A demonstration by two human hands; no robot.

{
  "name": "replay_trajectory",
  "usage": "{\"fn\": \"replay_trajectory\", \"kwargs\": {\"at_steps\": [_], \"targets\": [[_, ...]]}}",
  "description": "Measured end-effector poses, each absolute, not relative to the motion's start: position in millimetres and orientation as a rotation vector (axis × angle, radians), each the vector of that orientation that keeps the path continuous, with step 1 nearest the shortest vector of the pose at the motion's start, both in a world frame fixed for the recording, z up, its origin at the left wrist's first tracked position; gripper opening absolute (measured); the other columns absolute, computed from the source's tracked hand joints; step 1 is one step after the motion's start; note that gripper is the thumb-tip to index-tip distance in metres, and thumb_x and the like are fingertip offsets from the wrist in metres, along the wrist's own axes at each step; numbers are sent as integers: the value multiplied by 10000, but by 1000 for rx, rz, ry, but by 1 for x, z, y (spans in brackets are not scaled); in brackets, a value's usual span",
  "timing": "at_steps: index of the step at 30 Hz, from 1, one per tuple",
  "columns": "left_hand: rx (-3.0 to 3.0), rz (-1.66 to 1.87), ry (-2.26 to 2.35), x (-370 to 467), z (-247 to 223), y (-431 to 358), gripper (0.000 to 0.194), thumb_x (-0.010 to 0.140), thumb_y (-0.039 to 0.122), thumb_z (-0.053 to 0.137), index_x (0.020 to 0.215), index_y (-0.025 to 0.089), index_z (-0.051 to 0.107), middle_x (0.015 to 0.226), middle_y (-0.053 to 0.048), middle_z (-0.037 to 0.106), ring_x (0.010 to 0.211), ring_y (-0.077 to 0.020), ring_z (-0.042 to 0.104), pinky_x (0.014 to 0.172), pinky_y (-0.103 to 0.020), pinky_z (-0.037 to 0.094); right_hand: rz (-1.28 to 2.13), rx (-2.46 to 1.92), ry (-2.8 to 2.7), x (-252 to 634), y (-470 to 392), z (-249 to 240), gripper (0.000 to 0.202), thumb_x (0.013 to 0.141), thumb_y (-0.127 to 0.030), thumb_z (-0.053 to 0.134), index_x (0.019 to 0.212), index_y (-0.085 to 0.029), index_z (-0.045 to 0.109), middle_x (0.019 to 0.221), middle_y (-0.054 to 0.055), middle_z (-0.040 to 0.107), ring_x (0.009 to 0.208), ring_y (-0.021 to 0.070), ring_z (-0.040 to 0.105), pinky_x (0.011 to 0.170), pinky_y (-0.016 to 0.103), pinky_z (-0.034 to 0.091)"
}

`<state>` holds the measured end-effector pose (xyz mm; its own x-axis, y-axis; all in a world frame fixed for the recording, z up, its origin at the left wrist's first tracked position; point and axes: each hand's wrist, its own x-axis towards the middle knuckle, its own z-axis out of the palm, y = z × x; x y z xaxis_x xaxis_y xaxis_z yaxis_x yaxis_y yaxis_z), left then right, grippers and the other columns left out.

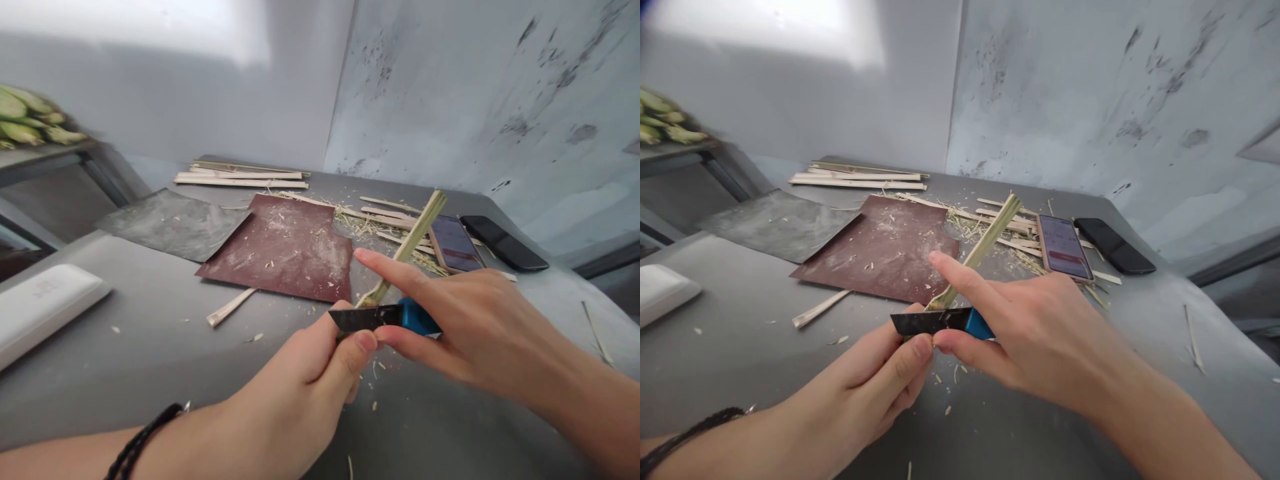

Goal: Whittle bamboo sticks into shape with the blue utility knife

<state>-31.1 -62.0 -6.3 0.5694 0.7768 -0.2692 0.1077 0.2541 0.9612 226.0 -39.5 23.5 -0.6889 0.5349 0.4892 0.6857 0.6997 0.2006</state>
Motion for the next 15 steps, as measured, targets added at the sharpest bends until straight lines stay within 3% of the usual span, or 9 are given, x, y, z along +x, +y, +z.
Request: {"fn": "replay_trajectory", "kwargs": {"at_steps": [8,15], "targets": [[1264,566,989,-27,0,-62,539,1182,736,531,991,254,678,667,103,410,599,-142,328,531,-307,288,-624,-994,-2468,222,-43,24,458,1336,-549,390,1451,-195,656,633,-122,619,448,141,626,466,323,346],[1237,572,910,-22,13,-60,541,1207,711,525,924,263,635,623,119,365,568,-133,290,549,-301,280,-782,-1020,-2383,217,-48,29,380,1321,-518,463,1353,-208,680,662,-88,682,452,160,621,459,347,319]]}}
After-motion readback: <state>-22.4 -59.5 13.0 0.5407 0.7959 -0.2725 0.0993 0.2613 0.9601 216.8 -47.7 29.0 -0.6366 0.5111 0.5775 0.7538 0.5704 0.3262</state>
